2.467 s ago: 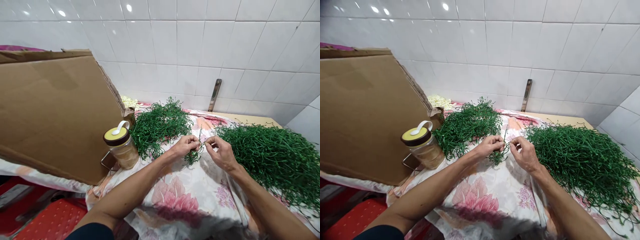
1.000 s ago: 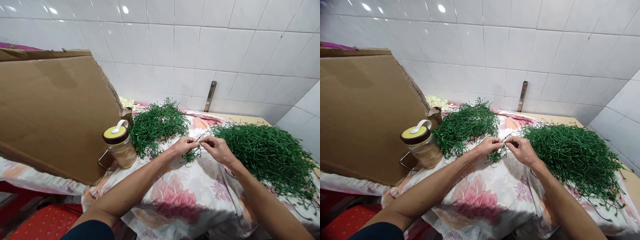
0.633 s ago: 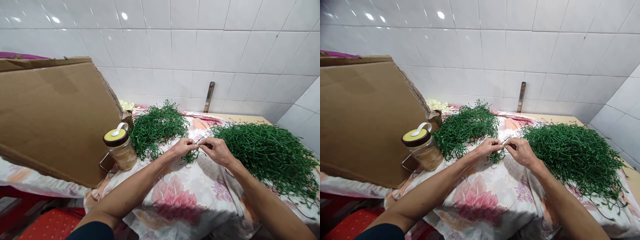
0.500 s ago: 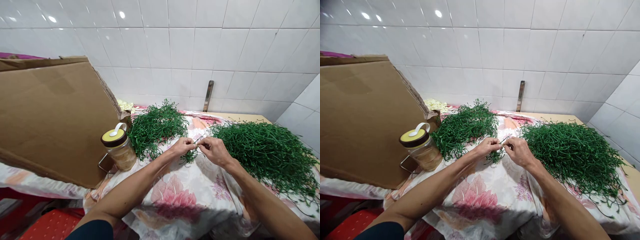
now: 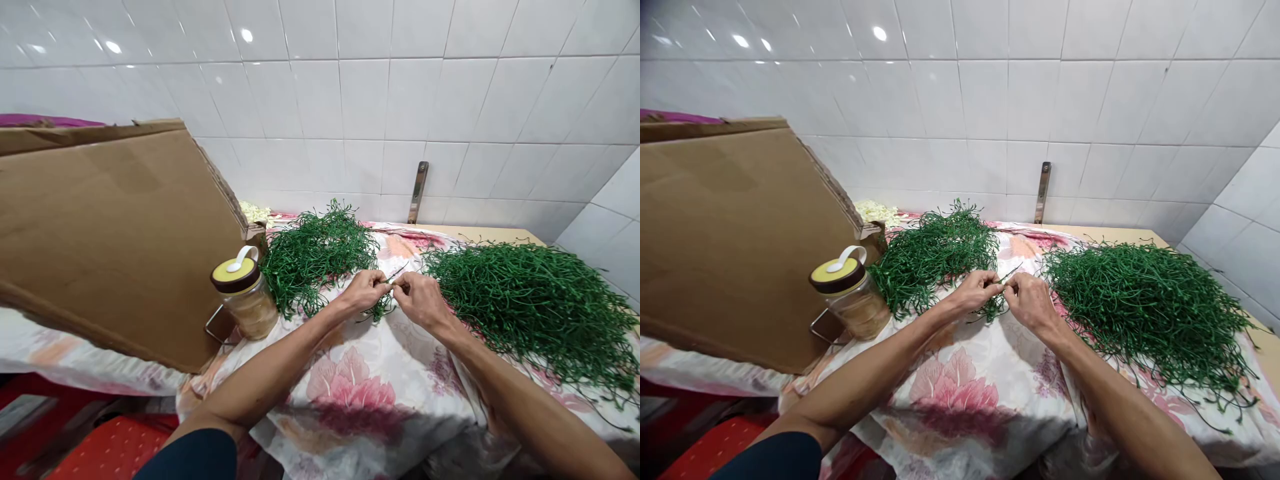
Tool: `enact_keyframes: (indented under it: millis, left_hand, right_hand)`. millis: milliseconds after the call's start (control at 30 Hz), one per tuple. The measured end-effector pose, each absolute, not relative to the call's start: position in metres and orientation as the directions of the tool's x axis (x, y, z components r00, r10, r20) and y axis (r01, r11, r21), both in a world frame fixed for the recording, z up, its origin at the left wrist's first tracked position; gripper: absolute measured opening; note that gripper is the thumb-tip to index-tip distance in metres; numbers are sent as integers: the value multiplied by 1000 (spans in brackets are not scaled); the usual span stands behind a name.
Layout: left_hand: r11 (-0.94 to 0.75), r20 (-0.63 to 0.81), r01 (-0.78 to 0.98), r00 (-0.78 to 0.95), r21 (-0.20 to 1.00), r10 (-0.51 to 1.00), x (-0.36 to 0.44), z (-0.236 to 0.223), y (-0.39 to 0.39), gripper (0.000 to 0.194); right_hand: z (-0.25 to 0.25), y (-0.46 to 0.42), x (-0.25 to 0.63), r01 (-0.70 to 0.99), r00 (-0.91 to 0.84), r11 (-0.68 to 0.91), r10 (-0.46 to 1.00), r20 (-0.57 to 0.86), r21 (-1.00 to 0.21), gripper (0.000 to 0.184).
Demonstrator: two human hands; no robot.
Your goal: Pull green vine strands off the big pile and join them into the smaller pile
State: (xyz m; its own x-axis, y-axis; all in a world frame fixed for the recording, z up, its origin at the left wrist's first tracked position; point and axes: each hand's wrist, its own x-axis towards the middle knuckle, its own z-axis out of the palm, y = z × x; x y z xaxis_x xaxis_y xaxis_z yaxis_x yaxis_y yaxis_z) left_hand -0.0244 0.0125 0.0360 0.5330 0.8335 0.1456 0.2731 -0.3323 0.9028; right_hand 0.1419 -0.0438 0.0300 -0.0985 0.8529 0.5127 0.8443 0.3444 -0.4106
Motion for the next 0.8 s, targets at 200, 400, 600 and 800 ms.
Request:
enact_keyframes:
  millis: [200, 400, 600, 800]
  left_hand:
    - [-330, 143, 246, 563, 911, 814, -21, 38, 1, 24]
    - [-232, 168, 96, 439, 968, 883, -24, 43, 5, 39]
    - [68, -16, -106, 437, 992, 900, -27, 37, 13, 47]
    - [157, -78, -144, 446, 977, 892, -25, 37, 10, 44]
  right_hand:
    - [26, -28, 158, 860, 38, 208, 884, 465, -466, 16]
    - [38, -17, 210, 831, 233, 141, 791, 566, -539, 17]
    - [45, -15, 227, 914, 132, 210, 655, 744, -347, 27]
    - [48, -21, 225, 951, 55, 205, 621, 782, -231, 45]
